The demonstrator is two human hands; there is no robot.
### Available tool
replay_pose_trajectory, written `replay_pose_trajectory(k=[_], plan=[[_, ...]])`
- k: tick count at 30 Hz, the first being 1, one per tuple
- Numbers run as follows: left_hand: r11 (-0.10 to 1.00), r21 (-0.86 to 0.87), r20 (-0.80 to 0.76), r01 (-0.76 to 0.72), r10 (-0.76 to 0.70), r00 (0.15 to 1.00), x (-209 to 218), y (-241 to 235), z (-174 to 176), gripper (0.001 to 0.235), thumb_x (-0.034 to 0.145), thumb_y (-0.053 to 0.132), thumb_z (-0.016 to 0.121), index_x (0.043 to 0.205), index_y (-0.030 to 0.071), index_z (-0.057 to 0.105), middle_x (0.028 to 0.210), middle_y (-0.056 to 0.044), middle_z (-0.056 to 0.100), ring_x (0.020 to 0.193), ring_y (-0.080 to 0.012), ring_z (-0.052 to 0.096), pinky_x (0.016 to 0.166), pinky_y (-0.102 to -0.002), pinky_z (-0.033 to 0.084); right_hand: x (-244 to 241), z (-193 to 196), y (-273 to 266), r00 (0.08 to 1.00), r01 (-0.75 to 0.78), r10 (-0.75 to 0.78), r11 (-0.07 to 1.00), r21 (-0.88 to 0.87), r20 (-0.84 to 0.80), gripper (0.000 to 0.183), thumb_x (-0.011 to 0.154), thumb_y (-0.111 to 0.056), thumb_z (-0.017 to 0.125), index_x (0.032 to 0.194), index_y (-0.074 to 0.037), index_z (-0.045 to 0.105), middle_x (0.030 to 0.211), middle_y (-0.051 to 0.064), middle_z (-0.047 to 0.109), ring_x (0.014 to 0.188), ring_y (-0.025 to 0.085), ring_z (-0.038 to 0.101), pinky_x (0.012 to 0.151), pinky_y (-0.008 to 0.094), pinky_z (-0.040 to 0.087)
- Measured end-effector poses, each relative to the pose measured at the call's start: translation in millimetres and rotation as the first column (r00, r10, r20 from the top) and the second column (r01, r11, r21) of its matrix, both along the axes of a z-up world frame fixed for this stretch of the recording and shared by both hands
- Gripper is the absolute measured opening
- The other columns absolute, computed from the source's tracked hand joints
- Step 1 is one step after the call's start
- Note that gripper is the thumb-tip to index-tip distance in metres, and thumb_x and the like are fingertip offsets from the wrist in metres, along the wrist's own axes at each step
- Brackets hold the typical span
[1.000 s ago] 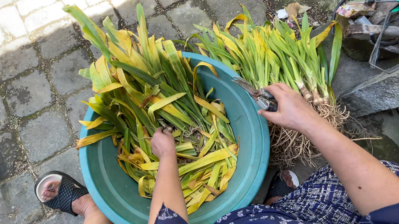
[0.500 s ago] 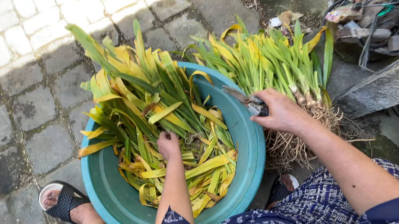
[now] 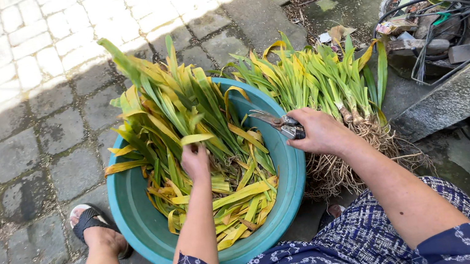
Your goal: The person uses shears to trim the leaves and roots of plants over a green basin, then moves the trimmed plants to a separate pile.
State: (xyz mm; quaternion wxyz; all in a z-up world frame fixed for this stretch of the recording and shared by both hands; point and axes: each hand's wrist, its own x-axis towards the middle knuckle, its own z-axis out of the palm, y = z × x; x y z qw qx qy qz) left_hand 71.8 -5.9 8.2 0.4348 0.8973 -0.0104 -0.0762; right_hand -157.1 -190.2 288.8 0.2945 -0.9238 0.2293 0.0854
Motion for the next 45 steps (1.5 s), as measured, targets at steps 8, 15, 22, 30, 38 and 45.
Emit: replay_pose_trajectory(k=[8, 15, 22, 30, 38, 45], plan=[[0.96, -0.277, 0.225, 0.038, 0.026, 0.974, 24, 1, 123, 0.023, 0.083, 0.025, 0.069, 0.1, 0.01, 0.065, 0.083, -0.01, 0.068, 0.079, -0.0285, 0.067, 0.073, -0.043, 0.052, 2, -6, -2, 0.996, -0.042, 0.045, 0.998, -0.044, 0.081, 0.061, 0.077, -0.027, 0.069, 0.131, -0.001, 0.054, 0.11, 0.022, 0.064, 0.108, 0.037, 0.063, 0.095, 0.048, 0.049], [0.857, -0.484, 0.332, 0.175, -0.005, 0.943, -3, -1, 183, 0.021, 0.087, 0.009, 0.064, 0.105, 0.006, 0.053, 0.081, -0.011, 0.063, 0.061, -0.0185, 0.068, 0.052, -0.029, 0.059, -9, -4, 3, 0.965, -0.076, 0.1, 0.991, -0.106, 0.243, 0.061, 0.074, -0.029, 0.07, 0.126, -0.001, 0.057, 0.108, 0.025, 0.063, 0.108, 0.042, 0.061, 0.096, 0.051, 0.046], [0.799, -0.552, 0.388, 0.237, -0.006, 0.922, -39, -20, 168, 0.021, 0.092, 0.017, 0.064, 0.108, 0.008, 0.052, 0.078, -0.012, 0.064, 0.066, -0.0196, 0.058, 0.061, -0.032, 0.045, -12, 2, 16, 0.982, -0.02, 0.016, 1.0, 0.02, 0.187, 0.054, 0.079, -0.022, 0.068, 0.127, 0.0, 0.057, 0.106, 0.022, 0.064, 0.1, 0.035, 0.065, 0.094, 0.048, 0.049], [0.532, -0.7, 0.486, 0.477, -0.135, 0.863, -50, -29, 281, 0.013, 0.1, 0.016, 0.051, 0.111, 0.01, 0.055, 0.069, -0.003, 0.059, 0.055, -0.0092, 0.052, 0.053, -0.017, 0.045, -5, -32, 0, 0.993, -0.085, 0.09, 0.994, -0.075, 0.074, 0.066, 0.075, -0.034, 0.072, 0.13, -0.001, 0.054, 0.114, 0.022, 0.064, 0.11, 0.038, 0.062, 0.096, 0.048, 0.048], [0.495, -0.835, 0.113, 0.238, -0.269, 0.956, -57, -32, 278, 0.017, 0.102, 0.02, 0.044, 0.109, 0.007, 0.052, 0.081, -0.004, 0.059, 0.069, -0.011, 0.056, 0.063, -0.021, 0.047, 2, -7, 5, 0.997, -0.065, 0.067, 0.997, -0.034, 0.044, 0.063, 0.078, -0.034, 0.07, 0.13, -0.003, 0.055, 0.115, 0.02, 0.064, 0.113, 0.036, 0.061, 0.098, 0.046, 0.047], [0.46, -0.872, -0.392, -0.167, -0.452, 0.802, -55, 5, 140, 0.029, 0.1, 0.013, 0.04, 0.119, -0.004, 0.053, 0.076, -0.005, 0.054, 0.062, -0.0118, 0.057, 0.056, -0.021, 0.05, 21, -24, 1, 0.993, -0.104, 0.105, 0.994, -0.026, 0.054, 0.066, 0.074, -0.036, 0.071, 0.13, -0.007, 0.053, 0.118, 0.019, 0.062, 0.113, 0.039, 0.06, 0.098, 0.048, 0.047]])
